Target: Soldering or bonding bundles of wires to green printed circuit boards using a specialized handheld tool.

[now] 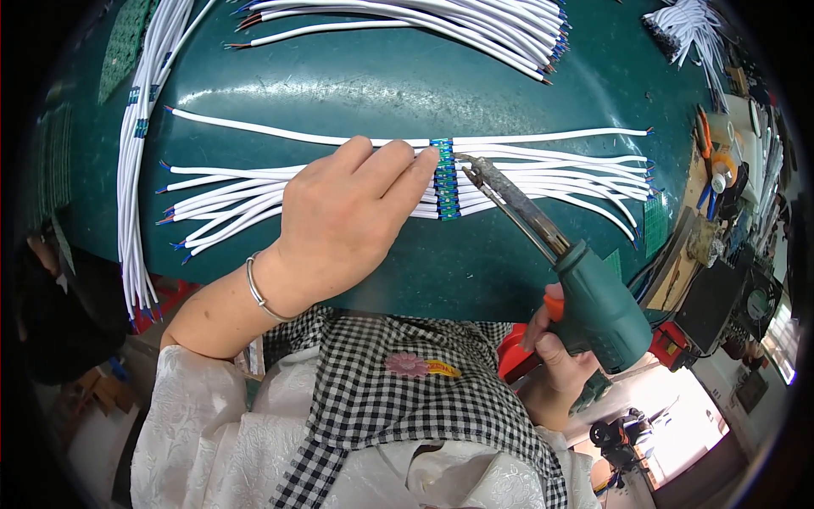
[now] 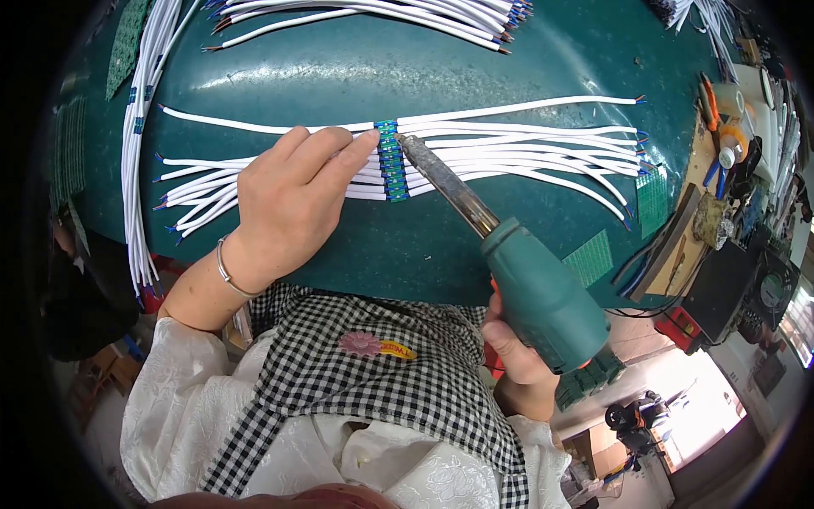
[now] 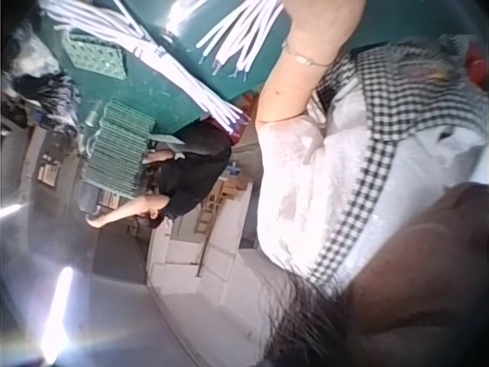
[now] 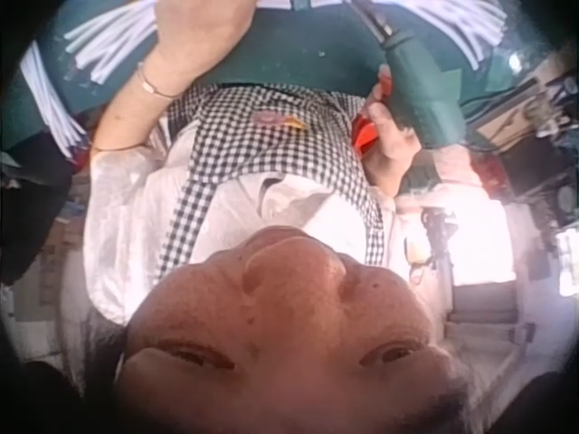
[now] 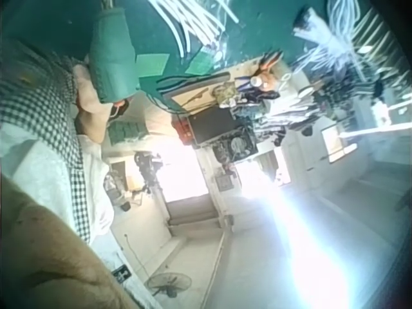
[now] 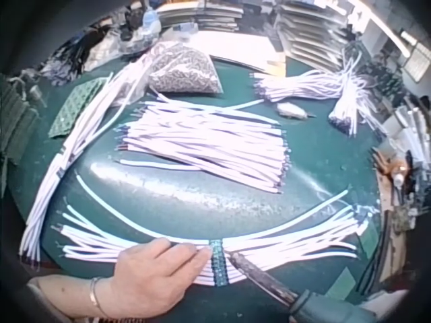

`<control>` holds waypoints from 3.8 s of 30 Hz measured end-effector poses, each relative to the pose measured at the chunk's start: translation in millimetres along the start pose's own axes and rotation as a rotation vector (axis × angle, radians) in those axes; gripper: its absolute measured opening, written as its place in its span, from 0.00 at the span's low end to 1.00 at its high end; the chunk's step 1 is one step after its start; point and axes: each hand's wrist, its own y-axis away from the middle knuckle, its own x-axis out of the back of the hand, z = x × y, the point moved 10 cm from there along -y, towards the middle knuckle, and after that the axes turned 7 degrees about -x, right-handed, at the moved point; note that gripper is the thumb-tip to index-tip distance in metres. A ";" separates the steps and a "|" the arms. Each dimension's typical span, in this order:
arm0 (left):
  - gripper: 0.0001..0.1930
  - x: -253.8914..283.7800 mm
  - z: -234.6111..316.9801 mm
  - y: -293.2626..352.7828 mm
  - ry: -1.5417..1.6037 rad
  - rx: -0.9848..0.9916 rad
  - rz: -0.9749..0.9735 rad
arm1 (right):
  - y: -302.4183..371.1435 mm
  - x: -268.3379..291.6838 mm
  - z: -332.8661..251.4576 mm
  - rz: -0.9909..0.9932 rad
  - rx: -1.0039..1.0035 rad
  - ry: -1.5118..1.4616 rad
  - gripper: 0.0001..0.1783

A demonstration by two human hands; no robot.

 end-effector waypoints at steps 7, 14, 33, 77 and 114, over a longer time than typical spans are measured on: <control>0.16 1.8 1.6 1.2 0.011 -0.038 -0.013 | 0.7 0.7 0.9 -0.028 -0.001 0.047 0.36; 0.22 2.7 -0.5 -0.9 0.048 0.021 0.001 | 0.6 -0.2 7.1 -0.074 0.011 0.090 0.34; 0.21 0.8 4.8 -3.1 0.023 -0.027 -0.058 | -1.4 -7.7 6.9 -0.162 0.070 0.203 0.28; 0.12 -3.2 -15.5 -2.8 -0.002 0.116 -0.034 | 7.4 6.0 5.8 0.119 -0.039 -0.043 0.38; 0.15 -3.2 2.6 -6.7 0.141 -0.021 -0.032 | 5.1 1.9 15.7 -0.156 -0.077 -0.005 0.25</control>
